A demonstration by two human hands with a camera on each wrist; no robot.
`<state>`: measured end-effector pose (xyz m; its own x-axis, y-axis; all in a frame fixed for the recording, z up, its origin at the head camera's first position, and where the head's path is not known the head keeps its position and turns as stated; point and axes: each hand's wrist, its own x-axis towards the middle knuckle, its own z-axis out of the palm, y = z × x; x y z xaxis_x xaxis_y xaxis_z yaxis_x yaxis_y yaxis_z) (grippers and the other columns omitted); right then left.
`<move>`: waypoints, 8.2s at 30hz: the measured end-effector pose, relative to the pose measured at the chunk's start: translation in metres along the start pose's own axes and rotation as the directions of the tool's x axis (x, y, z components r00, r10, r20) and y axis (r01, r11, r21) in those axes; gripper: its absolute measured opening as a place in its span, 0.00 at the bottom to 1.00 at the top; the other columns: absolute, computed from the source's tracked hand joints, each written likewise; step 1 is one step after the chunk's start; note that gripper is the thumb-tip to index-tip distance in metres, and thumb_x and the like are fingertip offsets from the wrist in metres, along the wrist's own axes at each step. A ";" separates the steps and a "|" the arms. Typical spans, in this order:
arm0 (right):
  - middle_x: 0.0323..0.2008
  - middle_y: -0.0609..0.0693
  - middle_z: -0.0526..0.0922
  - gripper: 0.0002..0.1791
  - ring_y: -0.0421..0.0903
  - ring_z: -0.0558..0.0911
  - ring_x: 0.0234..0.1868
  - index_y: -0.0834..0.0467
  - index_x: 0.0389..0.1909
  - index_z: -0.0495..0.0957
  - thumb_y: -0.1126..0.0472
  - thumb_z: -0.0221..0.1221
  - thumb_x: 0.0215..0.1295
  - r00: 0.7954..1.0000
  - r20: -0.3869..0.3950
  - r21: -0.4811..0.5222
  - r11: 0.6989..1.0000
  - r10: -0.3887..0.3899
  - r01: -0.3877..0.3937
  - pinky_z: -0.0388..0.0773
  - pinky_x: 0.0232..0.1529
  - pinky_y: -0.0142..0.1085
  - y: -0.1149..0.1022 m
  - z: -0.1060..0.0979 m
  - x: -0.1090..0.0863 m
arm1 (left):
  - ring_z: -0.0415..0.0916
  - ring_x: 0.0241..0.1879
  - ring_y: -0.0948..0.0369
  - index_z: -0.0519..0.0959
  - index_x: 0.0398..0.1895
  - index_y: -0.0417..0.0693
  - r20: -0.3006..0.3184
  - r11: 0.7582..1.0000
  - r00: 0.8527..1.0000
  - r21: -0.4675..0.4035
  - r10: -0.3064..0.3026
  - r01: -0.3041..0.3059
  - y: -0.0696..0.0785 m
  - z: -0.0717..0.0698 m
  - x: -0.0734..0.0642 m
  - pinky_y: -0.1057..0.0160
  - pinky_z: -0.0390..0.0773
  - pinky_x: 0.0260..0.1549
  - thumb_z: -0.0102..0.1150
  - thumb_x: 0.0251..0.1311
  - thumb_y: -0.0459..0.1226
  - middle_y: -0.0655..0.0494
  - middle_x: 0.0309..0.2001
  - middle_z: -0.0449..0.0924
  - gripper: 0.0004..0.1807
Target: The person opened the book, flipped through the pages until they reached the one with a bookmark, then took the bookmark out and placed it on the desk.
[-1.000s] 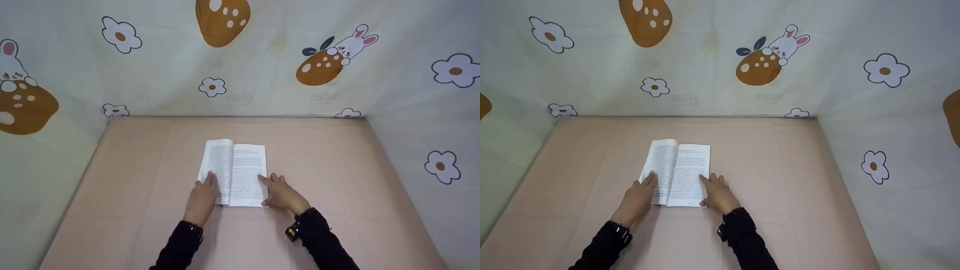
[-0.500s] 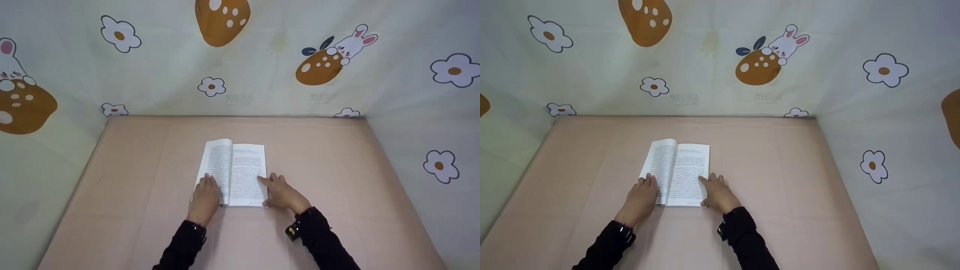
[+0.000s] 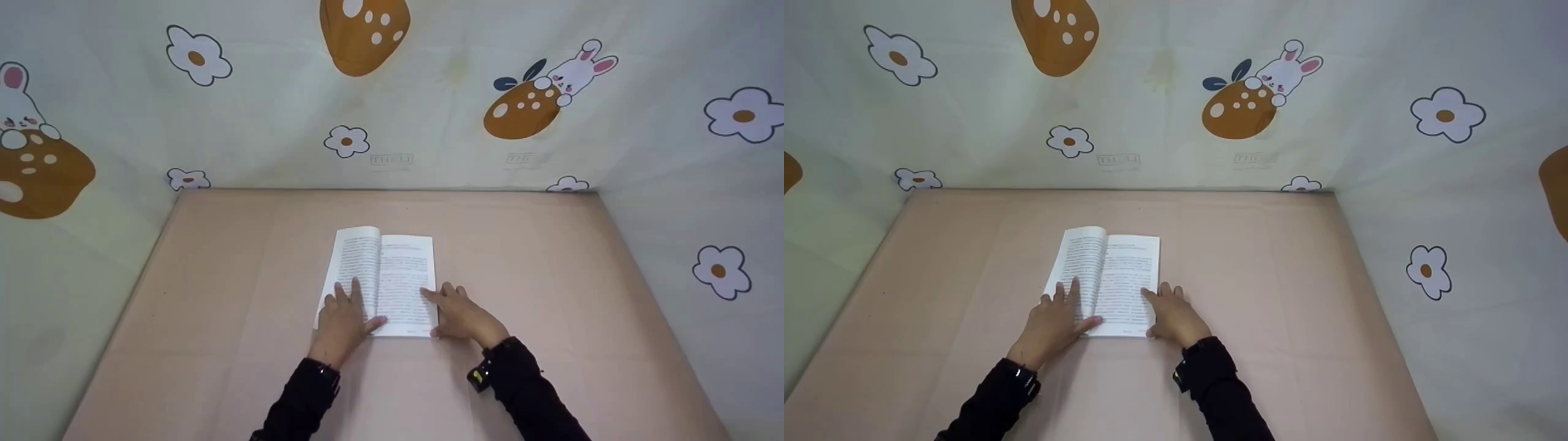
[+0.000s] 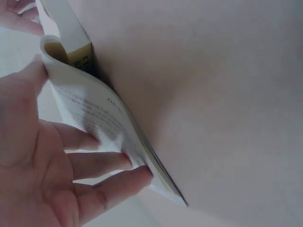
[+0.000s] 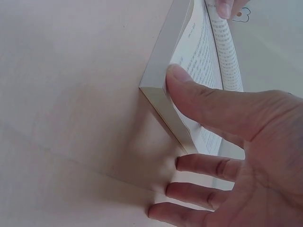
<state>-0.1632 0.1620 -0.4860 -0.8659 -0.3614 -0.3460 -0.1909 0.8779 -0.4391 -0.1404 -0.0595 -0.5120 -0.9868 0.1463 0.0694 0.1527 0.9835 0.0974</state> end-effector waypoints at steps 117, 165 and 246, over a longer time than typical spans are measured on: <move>0.64 0.65 0.62 0.40 0.61 0.62 0.63 0.64 0.63 0.66 0.62 0.69 0.47 0.992 -0.122 -0.155 0.986 0.041 -0.060 0.64 0.62 0.53 -0.021 0.013 -0.006 | 0.71 0.55 0.40 0.66 0.59 0.25 0.262 0.980 0.964 -0.179 -0.041 0.090 -0.007 -0.023 0.027 0.48 0.74 0.52 0.56 0.59 0.50 0.27 0.57 0.68 0.38; 0.23 0.49 0.67 0.17 0.40 0.76 0.12 0.69 0.49 0.68 0.71 0.56 0.60 0.913 -0.233 0.762 0.646 0.335 -0.042 0.77 0.14 0.34 -0.029 0.051 0.018 | 0.48 0.68 0.35 0.37 0.74 0.44 0.558 0.934 0.825 -0.241 -0.089 0.263 -0.006 -0.045 0.052 0.45 0.64 0.61 0.80 0.26 0.38 0.22 0.68 0.37 0.72; 0.27 0.54 0.72 0.13 0.47 0.70 0.25 0.66 0.38 0.66 0.61 0.57 0.61 0.864 -0.197 0.168 0.885 0.463 -0.435 0.65 0.23 0.33 0.070 -0.011 -0.017 | 0.47 0.67 0.33 0.40 0.73 0.42 0.513 0.946 0.852 -0.213 -0.105 0.245 -0.002 -0.040 0.051 0.46 0.65 0.61 0.81 0.23 0.39 0.21 0.67 0.42 0.73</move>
<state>-0.1667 0.2331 -0.5014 -0.9279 0.1560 -0.3385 0.2856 0.8811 -0.3769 -0.1890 -0.0585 -0.4692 -0.8842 0.0765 -0.4607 -0.0857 0.9432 0.3211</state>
